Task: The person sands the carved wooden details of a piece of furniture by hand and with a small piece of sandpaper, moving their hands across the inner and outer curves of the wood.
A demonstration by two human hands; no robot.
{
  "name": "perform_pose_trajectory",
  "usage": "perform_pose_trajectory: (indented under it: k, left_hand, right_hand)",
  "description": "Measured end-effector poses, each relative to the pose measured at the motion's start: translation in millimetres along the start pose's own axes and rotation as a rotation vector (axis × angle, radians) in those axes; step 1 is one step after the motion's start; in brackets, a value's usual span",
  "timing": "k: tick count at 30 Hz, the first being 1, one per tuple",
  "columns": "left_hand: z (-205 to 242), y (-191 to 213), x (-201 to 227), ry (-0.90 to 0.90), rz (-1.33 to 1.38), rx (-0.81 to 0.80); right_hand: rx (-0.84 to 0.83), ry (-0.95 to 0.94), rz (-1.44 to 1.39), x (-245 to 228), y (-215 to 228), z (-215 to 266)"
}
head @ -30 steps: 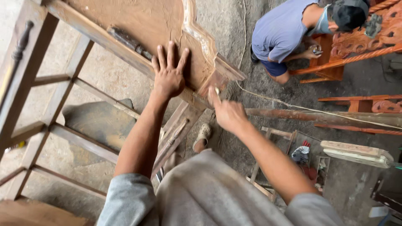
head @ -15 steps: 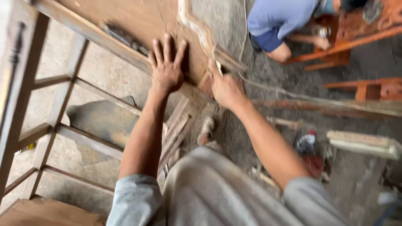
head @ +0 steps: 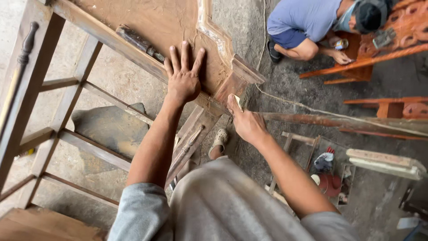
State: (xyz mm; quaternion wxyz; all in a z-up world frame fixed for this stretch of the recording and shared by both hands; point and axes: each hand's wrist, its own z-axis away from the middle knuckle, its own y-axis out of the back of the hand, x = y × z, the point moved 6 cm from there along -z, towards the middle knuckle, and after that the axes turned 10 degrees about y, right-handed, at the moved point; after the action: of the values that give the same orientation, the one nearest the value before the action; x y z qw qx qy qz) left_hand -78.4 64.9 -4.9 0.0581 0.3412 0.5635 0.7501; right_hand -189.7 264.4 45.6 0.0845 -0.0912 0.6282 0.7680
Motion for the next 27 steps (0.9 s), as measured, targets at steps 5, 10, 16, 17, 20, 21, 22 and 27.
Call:
perform_pose_trajectory:
  k: [5,10,16,17,20,21,22,27]
  left_hand:
    - [0,4,4,-0.008,0.011,-0.014]
    - [1,1,-5,0.040,0.040,-0.013]
    - [6,1,-3,0.069,0.040,-0.020]
    - [-1,9,-5,0.071,0.035,-0.003]
    - [-1,2,-1,0.060,0.037,-0.009]
    - [-5,2,4,0.032,0.042,0.030]
    - [5,0,2,0.022,0.042,0.051]
    - [0,8,7,0.014,0.033,0.012]
  right_hand:
    - [-0.026,-0.138,-0.057,24,-2,-46]
    - [-0.032,-0.117,-0.265,0,0,-13]
    - [0.257,0.048,0.042,19,26,-61]
    - [0.144,-0.036,-0.009,21,20,-56]
    - [-0.081,-0.133,-0.086,4,-2,-4]
    - [-0.159,-0.126,-0.108,4,-6,0]
    - [-0.178,-0.106,-0.113,7,-8,-11]
    - [0.097,-0.081,-0.070,25,4,-62]
